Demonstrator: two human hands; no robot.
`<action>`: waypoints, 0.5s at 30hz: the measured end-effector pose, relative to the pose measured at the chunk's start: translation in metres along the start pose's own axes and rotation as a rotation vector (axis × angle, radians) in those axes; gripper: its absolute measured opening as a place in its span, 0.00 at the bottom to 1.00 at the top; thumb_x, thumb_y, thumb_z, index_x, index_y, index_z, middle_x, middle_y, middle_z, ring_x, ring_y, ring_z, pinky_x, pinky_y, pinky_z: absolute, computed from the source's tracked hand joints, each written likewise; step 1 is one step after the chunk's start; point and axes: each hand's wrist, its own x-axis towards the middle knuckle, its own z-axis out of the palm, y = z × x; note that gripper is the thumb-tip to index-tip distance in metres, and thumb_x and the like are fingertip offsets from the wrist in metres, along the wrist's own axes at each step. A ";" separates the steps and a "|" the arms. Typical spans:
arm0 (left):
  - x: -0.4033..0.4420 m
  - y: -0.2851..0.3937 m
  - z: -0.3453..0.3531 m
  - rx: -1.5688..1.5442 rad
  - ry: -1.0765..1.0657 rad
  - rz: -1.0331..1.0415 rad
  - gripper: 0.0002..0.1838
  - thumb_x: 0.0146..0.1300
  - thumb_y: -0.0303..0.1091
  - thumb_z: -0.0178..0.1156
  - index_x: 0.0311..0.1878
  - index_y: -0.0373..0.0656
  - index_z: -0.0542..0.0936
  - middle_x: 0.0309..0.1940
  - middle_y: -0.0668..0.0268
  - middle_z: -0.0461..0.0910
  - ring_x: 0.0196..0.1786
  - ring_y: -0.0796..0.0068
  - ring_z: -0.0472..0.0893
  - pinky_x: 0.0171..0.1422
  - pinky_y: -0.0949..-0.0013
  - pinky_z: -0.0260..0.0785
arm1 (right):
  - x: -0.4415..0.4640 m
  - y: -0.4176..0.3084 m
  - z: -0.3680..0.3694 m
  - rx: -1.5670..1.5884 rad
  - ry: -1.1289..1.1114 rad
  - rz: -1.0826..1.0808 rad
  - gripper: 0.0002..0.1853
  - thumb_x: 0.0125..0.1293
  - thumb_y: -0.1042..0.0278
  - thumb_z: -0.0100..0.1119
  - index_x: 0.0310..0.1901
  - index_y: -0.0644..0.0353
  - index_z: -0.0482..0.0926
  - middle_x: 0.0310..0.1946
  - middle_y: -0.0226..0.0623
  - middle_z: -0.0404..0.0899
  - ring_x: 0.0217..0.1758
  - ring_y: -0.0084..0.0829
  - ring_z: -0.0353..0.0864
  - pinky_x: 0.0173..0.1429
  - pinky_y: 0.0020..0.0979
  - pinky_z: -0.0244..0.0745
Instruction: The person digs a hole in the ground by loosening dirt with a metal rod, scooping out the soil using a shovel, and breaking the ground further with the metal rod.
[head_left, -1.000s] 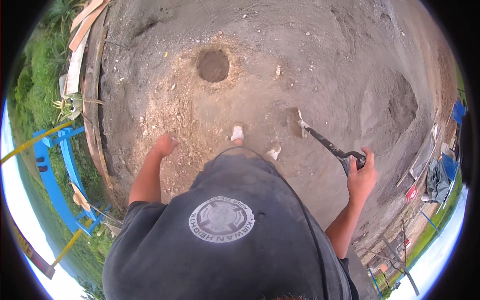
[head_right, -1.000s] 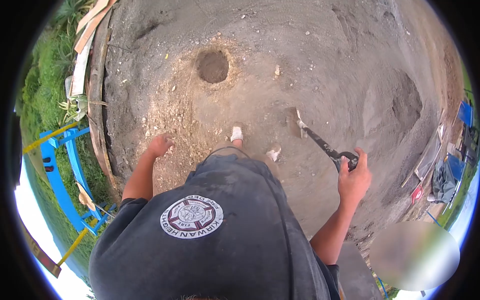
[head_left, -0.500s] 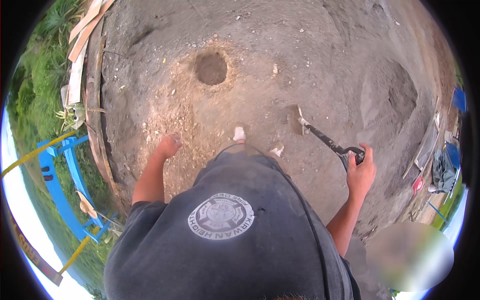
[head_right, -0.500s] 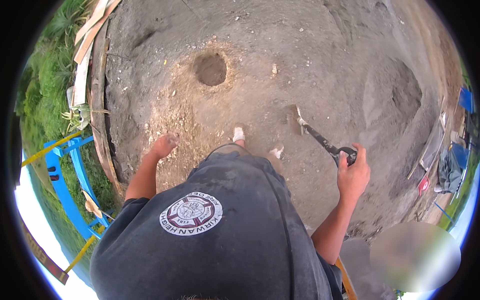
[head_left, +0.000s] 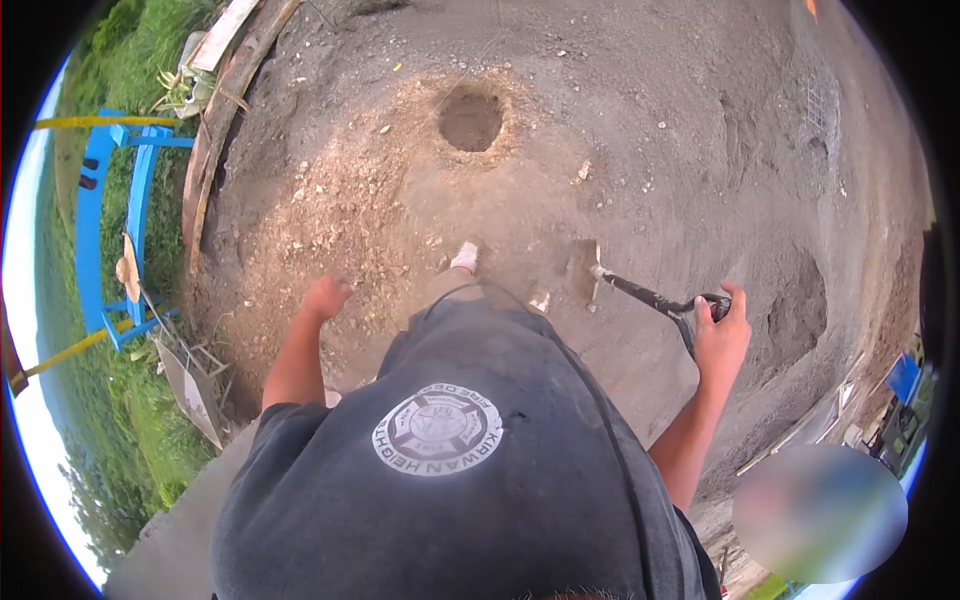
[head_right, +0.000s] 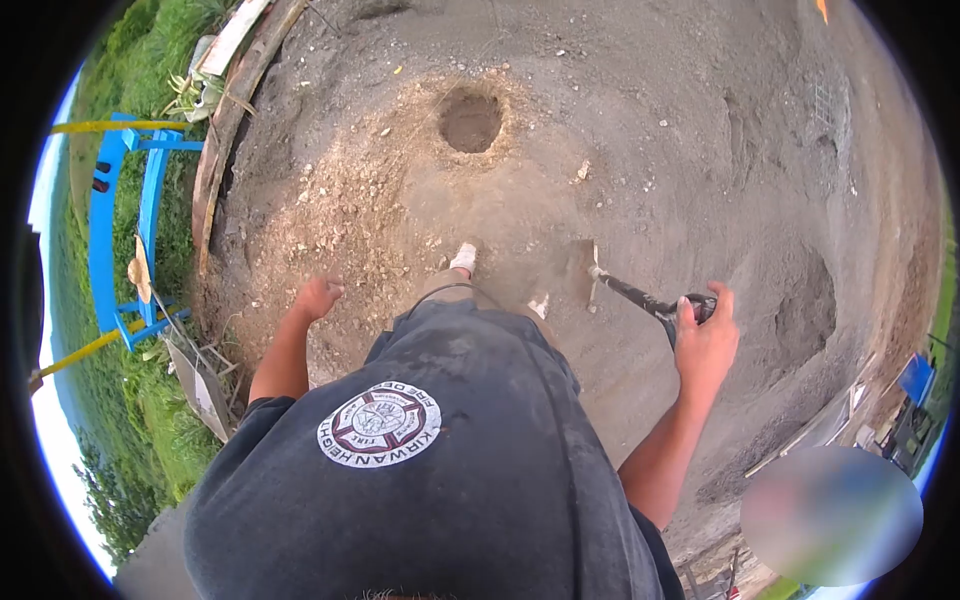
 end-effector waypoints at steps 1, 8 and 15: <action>-0.022 0.003 0.015 0.006 -0.028 -0.035 0.22 0.68 0.48 0.65 0.58 0.45 0.86 0.55 0.46 0.86 0.61 0.46 0.84 0.69 0.53 0.74 | 0.005 0.004 -0.003 0.044 -0.034 -0.006 0.22 0.64 0.68 0.70 0.59 0.57 0.78 0.29 0.45 0.84 0.33 0.40 0.86 0.43 0.40 0.79; -0.186 0.020 0.159 -0.146 -0.126 -0.255 0.25 0.67 0.48 0.66 0.60 0.41 0.84 0.55 0.41 0.85 0.62 0.42 0.83 0.69 0.51 0.73 | 0.039 0.030 -0.007 0.208 -0.213 -0.104 0.27 0.65 0.68 0.70 0.64 0.60 0.75 0.31 0.38 0.82 0.31 0.32 0.79 0.42 0.36 0.77; -0.303 0.018 0.278 -0.340 -0.134 -0.418 0.26 0.65 0.48 0.69 0.59 0.40 0.85 0.54 0.42 0.85 0.61 0.45 0.84 0.69 0.53 0.74 | 0.024 -0.023 0.006 0.670 -0.569 -0.110 0.33 0.68 0.71 0.63 0.74 0.58 0.66 0.32 0.35 0.79 0.29 0.25 0.79 0.30 0.27 0.78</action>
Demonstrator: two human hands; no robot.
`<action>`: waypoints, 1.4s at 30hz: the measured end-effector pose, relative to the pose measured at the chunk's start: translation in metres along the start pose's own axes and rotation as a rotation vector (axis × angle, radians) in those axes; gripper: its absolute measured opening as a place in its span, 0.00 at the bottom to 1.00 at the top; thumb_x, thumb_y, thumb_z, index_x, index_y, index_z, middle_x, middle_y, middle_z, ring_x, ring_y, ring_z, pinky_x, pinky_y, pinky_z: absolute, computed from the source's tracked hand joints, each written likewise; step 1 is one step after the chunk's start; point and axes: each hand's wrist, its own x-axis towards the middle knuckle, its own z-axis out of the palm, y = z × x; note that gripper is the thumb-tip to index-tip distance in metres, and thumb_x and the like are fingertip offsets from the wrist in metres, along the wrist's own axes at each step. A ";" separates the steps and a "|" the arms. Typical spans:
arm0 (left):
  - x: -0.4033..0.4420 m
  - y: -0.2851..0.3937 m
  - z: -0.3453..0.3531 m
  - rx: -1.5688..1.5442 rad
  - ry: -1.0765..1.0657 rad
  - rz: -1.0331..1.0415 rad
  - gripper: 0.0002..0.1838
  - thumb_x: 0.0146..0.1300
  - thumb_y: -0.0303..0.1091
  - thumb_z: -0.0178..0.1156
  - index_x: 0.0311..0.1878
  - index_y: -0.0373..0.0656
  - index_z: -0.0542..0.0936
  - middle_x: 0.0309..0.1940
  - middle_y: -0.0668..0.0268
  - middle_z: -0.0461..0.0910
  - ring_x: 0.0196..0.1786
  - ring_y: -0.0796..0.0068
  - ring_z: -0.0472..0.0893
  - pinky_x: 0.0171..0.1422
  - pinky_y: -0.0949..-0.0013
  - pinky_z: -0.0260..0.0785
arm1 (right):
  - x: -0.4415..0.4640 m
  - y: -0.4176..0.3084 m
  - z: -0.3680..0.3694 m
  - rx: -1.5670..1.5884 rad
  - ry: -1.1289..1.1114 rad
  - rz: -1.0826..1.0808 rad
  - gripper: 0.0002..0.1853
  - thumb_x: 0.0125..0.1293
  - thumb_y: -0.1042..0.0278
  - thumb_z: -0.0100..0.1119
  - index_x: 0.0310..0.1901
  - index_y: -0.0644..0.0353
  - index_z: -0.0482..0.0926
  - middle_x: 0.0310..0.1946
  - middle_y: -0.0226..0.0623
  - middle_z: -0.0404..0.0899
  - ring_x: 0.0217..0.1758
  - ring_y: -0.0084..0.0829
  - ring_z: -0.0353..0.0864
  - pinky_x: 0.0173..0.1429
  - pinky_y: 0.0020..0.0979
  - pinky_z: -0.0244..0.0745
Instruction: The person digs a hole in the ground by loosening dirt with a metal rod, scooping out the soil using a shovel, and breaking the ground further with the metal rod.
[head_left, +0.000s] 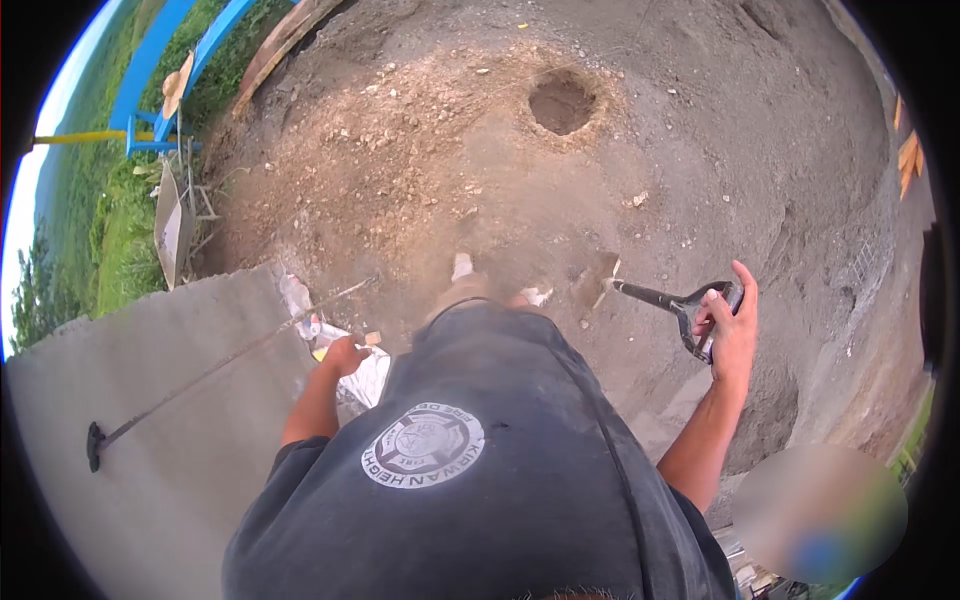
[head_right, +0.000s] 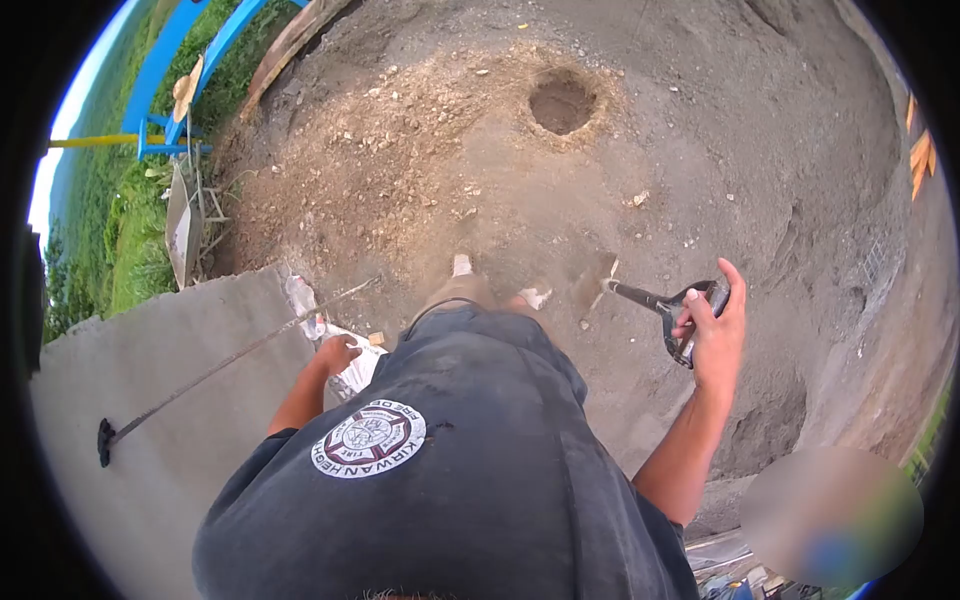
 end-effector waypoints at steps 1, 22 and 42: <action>-0.003 -0.015 0.014 -0.022 0.022 -0.016 0.26 0.65 0.48 0.69 0.59 0.40 0.85 0.54 0.42 0.85 0.61 0.45 0.84 0.68 0.53 0.74 | 0.003 0.001 0.016 0.120 -0.066 -0.007 0.33 0.69 0.72 0.61 0.75 0.58 0.65 0.31 0.35 0.78 0.29 0.24 0.79 0.28 0.26 0.78; -0.112 -0.288 0.298 -0.605 0.421 -0.511 0.21 0.66 0.47 0.65 0.50 0.38 0.88 0.54 0.49 0.86 0.59 0.46 0.83 0.64 0.53 0.75 | -0.228 -0.157 0.373 0.111 -1.221 -0.033 0.28 0.81 0.55 0.51 0.75 0.61 0.62 0.26 0.36 0.71 0.16 0.26 0.72 0.16 0.27 0.71; -0.125 -0.025 0.391 -1.409 0.462 -0.816 0.21 0.66 0.41 0.67 0.54 0.34 0.85 0.45 0.47 0.88 0.38 0.55 0.89 0.50 0.55 0.79 | -0.330 -0.223 0.697 -0.845 -1.610 -1.505 0.31 0.58 0.75 0.68 0.66 0.63 0.76 0.45 0.57 0.88 0.49 0.51 0.89 0.54 0.44 0.82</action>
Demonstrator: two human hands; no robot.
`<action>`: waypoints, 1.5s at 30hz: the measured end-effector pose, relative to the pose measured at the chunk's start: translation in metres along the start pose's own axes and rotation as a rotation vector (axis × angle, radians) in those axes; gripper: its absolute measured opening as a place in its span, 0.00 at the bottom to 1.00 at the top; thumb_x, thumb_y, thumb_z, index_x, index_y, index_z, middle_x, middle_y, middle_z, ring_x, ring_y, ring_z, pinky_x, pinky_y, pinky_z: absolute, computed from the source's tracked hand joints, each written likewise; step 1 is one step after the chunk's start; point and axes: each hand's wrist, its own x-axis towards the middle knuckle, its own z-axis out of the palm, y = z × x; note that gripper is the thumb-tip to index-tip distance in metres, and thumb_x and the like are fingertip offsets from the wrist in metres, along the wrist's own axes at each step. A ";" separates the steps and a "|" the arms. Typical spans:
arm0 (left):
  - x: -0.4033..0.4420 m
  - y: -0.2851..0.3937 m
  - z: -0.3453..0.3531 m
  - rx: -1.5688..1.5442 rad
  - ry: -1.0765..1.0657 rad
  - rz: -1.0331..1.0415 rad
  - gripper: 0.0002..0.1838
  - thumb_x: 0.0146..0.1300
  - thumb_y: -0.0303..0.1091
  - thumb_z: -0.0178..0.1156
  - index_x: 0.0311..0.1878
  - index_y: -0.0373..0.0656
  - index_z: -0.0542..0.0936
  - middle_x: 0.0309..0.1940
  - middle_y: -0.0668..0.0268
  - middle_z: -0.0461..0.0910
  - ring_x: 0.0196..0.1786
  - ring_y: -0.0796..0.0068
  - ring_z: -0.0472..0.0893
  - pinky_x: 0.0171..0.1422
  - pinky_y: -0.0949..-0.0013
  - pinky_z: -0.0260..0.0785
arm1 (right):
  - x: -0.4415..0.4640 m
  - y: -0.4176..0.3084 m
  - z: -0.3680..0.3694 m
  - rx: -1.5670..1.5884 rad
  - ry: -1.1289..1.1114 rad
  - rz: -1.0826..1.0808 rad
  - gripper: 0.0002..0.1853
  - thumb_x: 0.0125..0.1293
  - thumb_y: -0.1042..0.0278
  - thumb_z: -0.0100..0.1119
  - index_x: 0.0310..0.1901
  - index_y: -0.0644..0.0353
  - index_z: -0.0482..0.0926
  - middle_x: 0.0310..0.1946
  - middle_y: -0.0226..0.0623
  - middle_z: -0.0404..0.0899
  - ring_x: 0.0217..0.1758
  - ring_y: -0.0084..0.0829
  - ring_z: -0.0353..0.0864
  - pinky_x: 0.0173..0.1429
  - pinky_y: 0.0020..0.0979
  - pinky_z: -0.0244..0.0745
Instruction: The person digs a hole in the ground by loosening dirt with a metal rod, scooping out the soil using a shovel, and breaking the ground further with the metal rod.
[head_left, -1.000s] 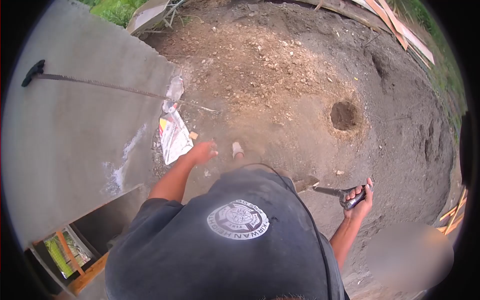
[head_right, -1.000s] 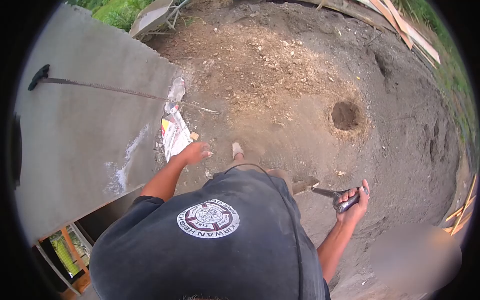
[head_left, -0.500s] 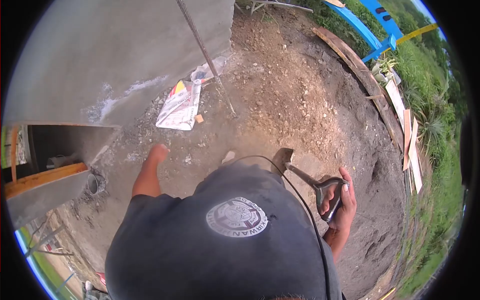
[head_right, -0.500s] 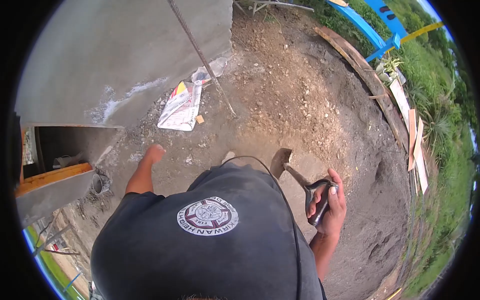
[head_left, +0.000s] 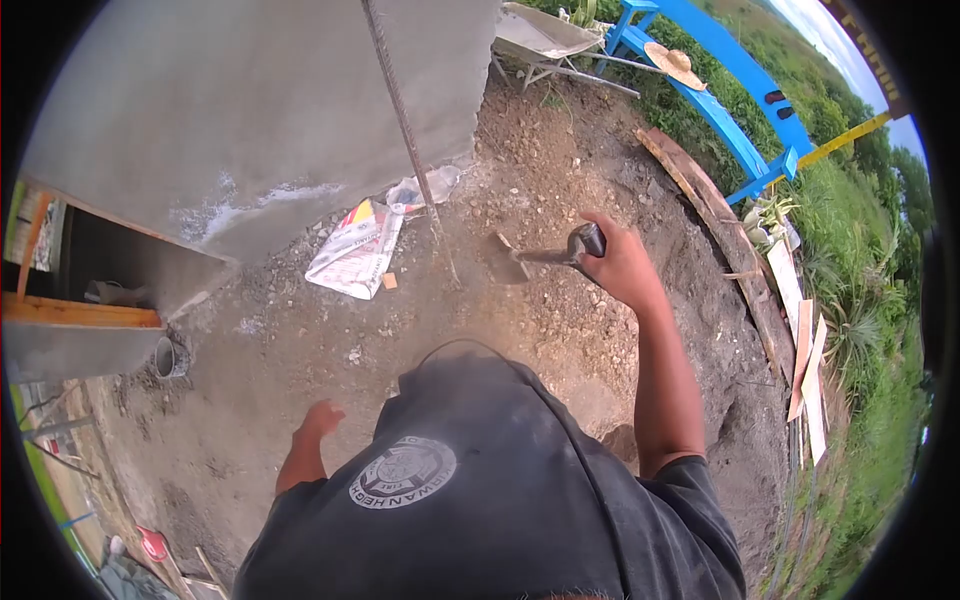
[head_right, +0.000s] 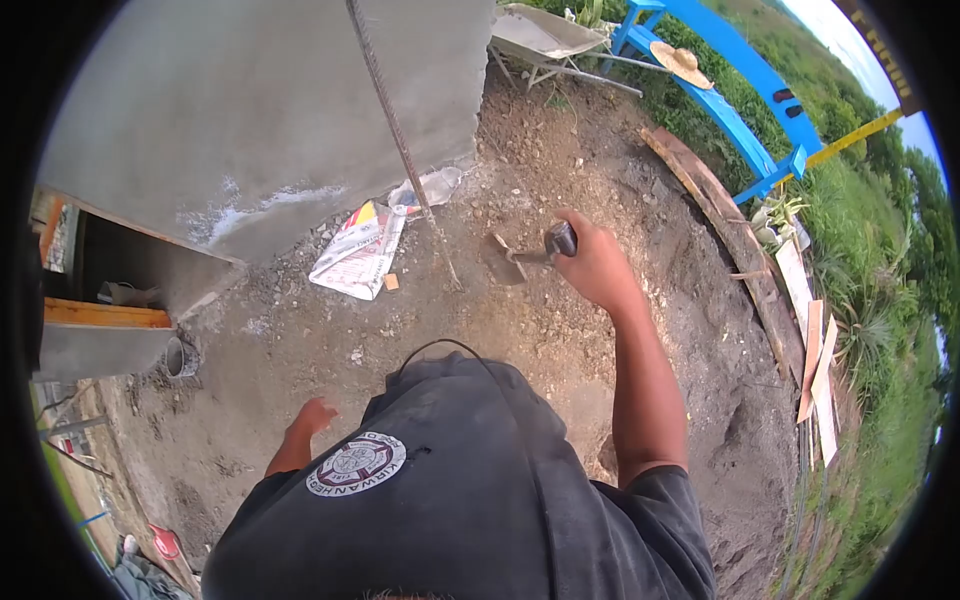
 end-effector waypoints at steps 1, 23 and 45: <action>0.009 -0.017 0.012 0.027 0.085 0.024 0.19 0.66 0.41 0.66 0.52 0.35 0.86 0.42 0.49 0.89 0.34 0.58 0.89 0.47 0.56 0.79 | 0.026 0.003 0.001 -0.033 -0.026 -0.049 0.30 0.59 0.75 0.67 0.66 0.62 0.77 0.45 0.57 0.88 0.49 0.52 0.89 0.55 0.45 0.82; 0.179 0.003 -0.187 -0.076 0.290 -0.126 0.18 0.62 0.44 0.67 0.47 0.39 0.88 0.40 0.52 0.89 0.46 0.57 0.89 0.55 0.54 0.79 | 0.397 -0.086 0.173 -0.531 0.140 -0.522 0.16 0.64 0.68 0.61 0.55 0.51 0.81 0.50 0.38 0.83 0.60 0.43 0.80 0.68 0.48 0.65; 0.267 0.524 -0.509 -0.870 0.493 0.888 0.18 0.64 0.35 0.71 0.51 0.37 0.77 0.35 0.69 0.79 0.40 0.78 0.80 0.49 0.71 0.72 | 0.507 -0.376 -0.130 0.145 0.724 -0.933 0.47 0.58 0.68 0.73 0.77 0.67 0.60 0.71 0.66 0.68 0.77 0.59 0.66 0.81 0.48 0.63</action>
